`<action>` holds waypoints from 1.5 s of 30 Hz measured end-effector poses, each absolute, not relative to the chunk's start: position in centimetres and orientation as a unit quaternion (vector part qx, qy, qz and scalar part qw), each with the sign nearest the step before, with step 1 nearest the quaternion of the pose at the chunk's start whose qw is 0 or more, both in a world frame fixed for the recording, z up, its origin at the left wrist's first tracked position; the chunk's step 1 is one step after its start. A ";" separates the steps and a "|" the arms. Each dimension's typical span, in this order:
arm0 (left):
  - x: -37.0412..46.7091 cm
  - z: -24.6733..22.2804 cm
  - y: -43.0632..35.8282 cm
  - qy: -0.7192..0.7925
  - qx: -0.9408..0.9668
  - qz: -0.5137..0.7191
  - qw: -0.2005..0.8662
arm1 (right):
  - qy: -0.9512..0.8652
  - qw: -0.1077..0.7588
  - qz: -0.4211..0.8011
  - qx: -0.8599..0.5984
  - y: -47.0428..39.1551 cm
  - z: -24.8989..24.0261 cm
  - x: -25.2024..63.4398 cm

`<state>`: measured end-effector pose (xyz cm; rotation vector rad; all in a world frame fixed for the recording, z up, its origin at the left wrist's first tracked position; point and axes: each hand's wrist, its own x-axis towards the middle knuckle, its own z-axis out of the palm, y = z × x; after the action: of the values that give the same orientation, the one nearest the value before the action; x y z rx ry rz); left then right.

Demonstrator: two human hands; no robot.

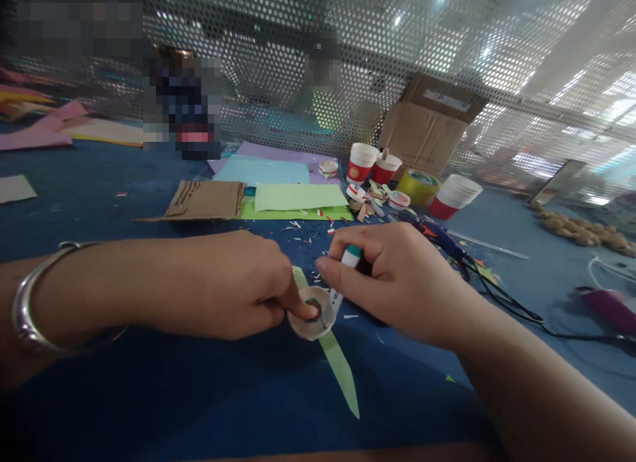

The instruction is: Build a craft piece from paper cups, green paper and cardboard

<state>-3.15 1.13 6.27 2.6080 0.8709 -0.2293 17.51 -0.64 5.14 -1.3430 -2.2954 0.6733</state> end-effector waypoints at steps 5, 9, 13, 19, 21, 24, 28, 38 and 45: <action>-2.8 6.0 2.1 0.317 0.927 -0.107 0.172 | -0.825 0.226 0.236 -0.461 0.3 4.7 17.8; -2.3 5.7 2.7 0.328 0.924 -0.104 0.169 | -0.822 0.282 0.196 -0.455 0.5 3.9 18.5; -1.6 5.7 2.9 0.333 0.917 -0.122 0.180 | -0.817 0.306 0.178 -0.455 0.4 3.4 19.1; -1.0 5.7 3.0 0.332 0.916 -0.118 0.194 | -0.833 0.297 0.175 -0.434 0.2 3.1 19.7; -1.0 5.7 3.0 0.329 0.916 -0.118 0.198 | -0.834 0.305 0.171 -0.426 0.2 3.0 19.8; -1.0 5.6 3.0 0.324 0.919 -0.112 0.192 | -0.833 0.308 0.158 -0.431 0.2 2.9 19.9; -1.1 5.5 3.1 0.320 0.923 -0.106 0.186 | -0.831 0.293 0.148 -0.448 0.2 2.8 19.9; -1.3 5.5 2.9 0.322 0.925 -0.118 0.163 | -0.812 0.327 0.066 -0.479 0.1 2.7 19.6; -1.1 5.4 3.1 0.318 0.924 -0.130 0.166 | -0.817 0.310 0.089 -0.478 0.1 2.6 19.4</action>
<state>-1.12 3.10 5.44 2.6315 0.9048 -0.3709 19.39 0.10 2.55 -1.2631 -2.1580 0.2350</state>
